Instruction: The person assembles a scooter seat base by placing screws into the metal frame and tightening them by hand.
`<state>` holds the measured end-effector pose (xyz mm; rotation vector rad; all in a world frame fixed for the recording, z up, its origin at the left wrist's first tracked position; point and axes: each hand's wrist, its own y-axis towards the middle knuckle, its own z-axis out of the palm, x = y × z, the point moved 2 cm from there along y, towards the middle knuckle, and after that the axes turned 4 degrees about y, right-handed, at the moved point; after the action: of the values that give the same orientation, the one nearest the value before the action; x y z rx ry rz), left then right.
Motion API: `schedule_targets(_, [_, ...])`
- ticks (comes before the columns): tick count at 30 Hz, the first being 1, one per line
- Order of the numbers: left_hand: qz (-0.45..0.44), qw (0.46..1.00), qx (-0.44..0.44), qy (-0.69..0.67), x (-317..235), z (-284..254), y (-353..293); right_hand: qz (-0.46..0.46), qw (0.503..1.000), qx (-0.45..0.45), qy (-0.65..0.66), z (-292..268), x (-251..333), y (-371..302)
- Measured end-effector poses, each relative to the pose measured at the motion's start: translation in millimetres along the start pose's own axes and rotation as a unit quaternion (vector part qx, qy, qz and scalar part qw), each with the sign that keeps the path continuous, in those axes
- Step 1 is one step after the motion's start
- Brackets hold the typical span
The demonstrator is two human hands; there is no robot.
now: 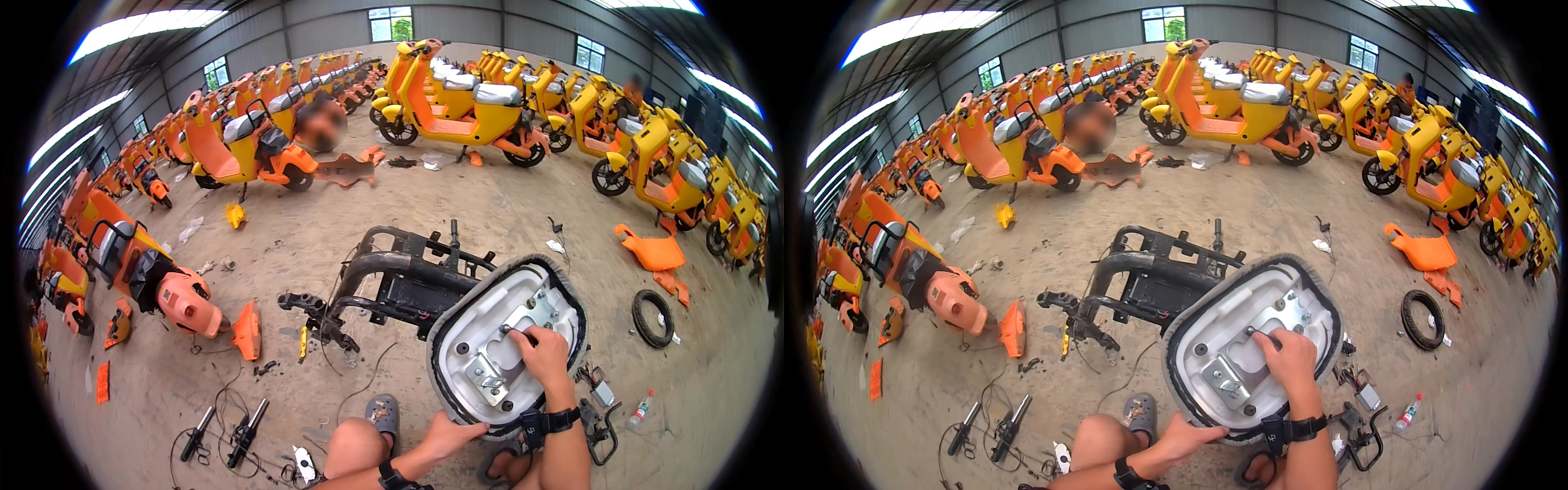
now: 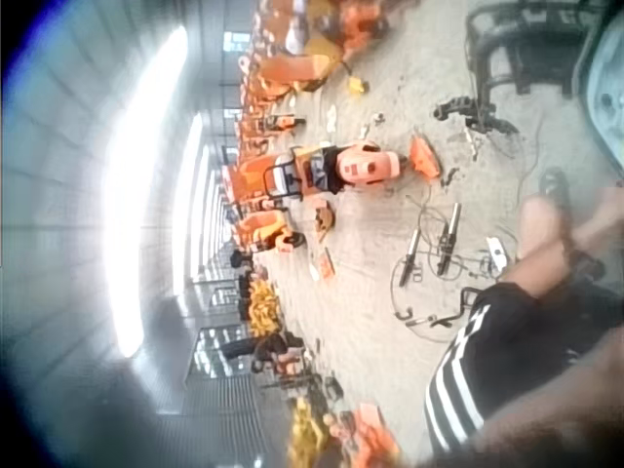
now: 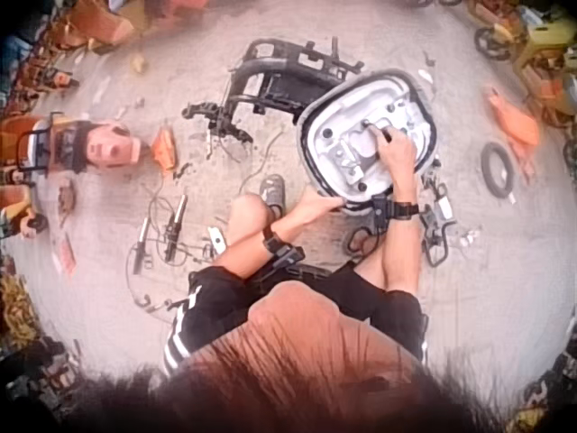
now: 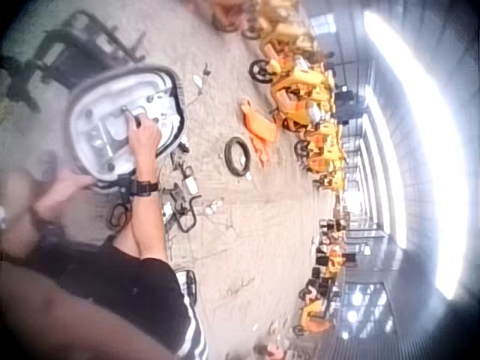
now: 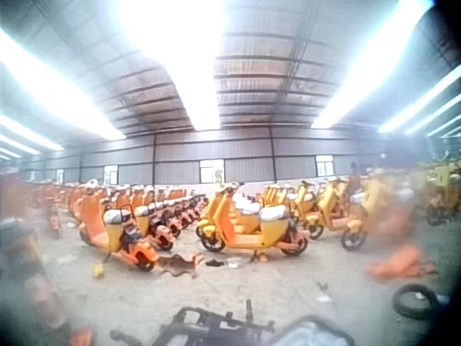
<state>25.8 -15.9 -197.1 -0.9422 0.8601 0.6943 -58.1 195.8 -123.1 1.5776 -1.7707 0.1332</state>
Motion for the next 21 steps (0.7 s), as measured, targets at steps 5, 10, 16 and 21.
schedule_targets(5, [0.018,0.999,-0.013,0.033,-6.0,2.7,-2.5,0.018,0.999,-0.021,-0.022,4.5,6.6,-7.2])
schedule_targets(10, [0.017,0.999,-0.012,0.041,-3.9,4.2,0.2,0.091,0.993,-0.056,-0.041,7.5,22.6,-16.0])
schedule_targets(16, [0.009,1.0,0.005,-0.01,2.3,3.4,2.8,0.098,0.994,-0.026,-0.041,2.1,27.3,-13.3])
schedule_targets(21, [-0.008,1.0,0.004,-0.011,-0.8,3.0,1.3,0.073,0.997,0.008,-0.002,-5.8,16.5,-10.4])
